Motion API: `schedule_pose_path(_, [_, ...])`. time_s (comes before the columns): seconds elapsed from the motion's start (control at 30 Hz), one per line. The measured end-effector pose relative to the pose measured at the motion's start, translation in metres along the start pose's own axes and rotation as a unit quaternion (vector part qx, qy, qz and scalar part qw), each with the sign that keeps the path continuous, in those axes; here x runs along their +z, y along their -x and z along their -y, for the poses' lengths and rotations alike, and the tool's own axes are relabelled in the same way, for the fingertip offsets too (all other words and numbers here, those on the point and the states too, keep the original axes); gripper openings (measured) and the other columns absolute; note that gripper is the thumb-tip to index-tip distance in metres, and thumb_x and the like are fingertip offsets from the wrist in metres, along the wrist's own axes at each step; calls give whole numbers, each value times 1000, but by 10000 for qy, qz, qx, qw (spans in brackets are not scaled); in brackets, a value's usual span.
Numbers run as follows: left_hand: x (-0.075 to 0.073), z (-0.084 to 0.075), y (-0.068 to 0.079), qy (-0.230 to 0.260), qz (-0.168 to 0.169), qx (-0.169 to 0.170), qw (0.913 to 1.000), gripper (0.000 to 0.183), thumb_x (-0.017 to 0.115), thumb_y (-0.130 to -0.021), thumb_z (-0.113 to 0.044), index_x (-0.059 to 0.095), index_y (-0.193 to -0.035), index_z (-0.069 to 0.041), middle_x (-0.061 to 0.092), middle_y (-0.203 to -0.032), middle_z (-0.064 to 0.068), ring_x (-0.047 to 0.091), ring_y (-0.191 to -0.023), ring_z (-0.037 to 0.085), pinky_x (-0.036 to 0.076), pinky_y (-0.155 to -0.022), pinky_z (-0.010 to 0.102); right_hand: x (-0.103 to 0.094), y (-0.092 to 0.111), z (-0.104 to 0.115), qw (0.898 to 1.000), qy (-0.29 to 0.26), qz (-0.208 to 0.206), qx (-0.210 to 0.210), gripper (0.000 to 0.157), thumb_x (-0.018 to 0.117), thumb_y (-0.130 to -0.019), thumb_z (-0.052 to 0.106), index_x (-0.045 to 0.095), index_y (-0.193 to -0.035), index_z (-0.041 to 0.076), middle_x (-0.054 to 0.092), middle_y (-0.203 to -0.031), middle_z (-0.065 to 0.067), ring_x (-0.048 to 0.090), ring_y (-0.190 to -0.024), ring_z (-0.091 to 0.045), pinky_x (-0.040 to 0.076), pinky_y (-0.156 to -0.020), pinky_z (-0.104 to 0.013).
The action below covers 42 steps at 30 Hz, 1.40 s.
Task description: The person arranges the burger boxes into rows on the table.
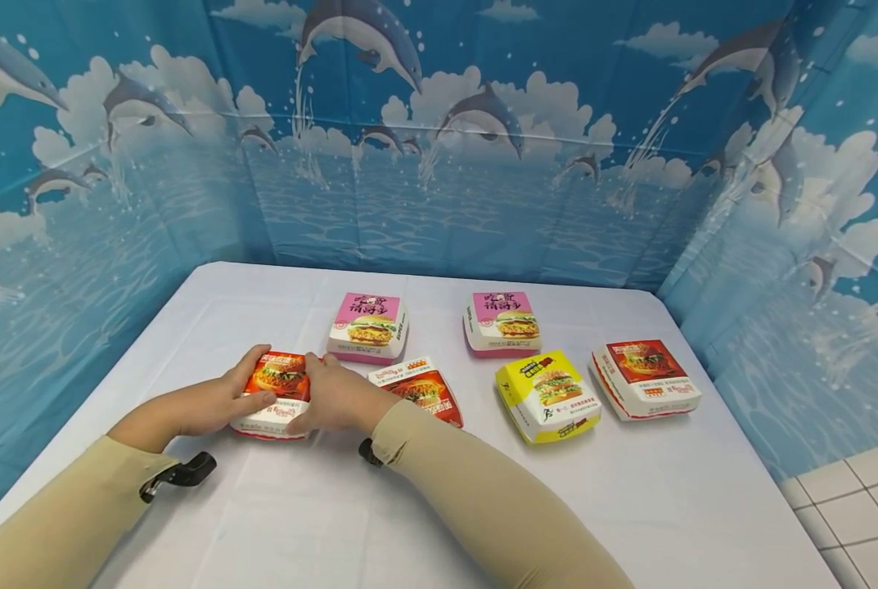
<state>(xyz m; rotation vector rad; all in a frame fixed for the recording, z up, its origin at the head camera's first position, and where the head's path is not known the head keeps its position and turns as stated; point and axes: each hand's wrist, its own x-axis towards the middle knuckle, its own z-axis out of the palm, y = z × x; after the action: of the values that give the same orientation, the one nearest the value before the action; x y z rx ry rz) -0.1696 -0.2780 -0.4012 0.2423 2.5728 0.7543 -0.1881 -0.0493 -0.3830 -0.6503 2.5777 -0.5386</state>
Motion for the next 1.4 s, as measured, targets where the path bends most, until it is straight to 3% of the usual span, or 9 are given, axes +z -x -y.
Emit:
schedule_pose_path(0.2, [3,3,1,-139,-61,-38,9999,107,52,-98,-73,-9,-169,-19,18,-170,31,32,-150,54,32,-116,76,0,1,0,10000,-33,24,1,113,89,-82,50,24,-169,19,33,-172,-9,50,-144,-24,44,-121,-43])
schedule_pose_path(0.43, [2,0,7,-407,-32,23,9992,98,48,-100,-72,-4,-170,-28,32,-162,31,48,-138,52,42,-109,74,2,1,0,10000,20,-4,-13,114,89,-82,51,23,-169,19,34,-171,-7,51,-143,-21,44,-121,-41])
schedule_pose_path(1.4, [3,2,5,-226,-115,80,9996,97,49,-101,-71,-3,-170,-28,26,-167,30,43,-143,52,40,-111,72,-1,0,-3,9999,58,-32,-146,114,89,-82,50,24,-169,17,35,-171,-9,50,-146,-22,42,-122,-39])
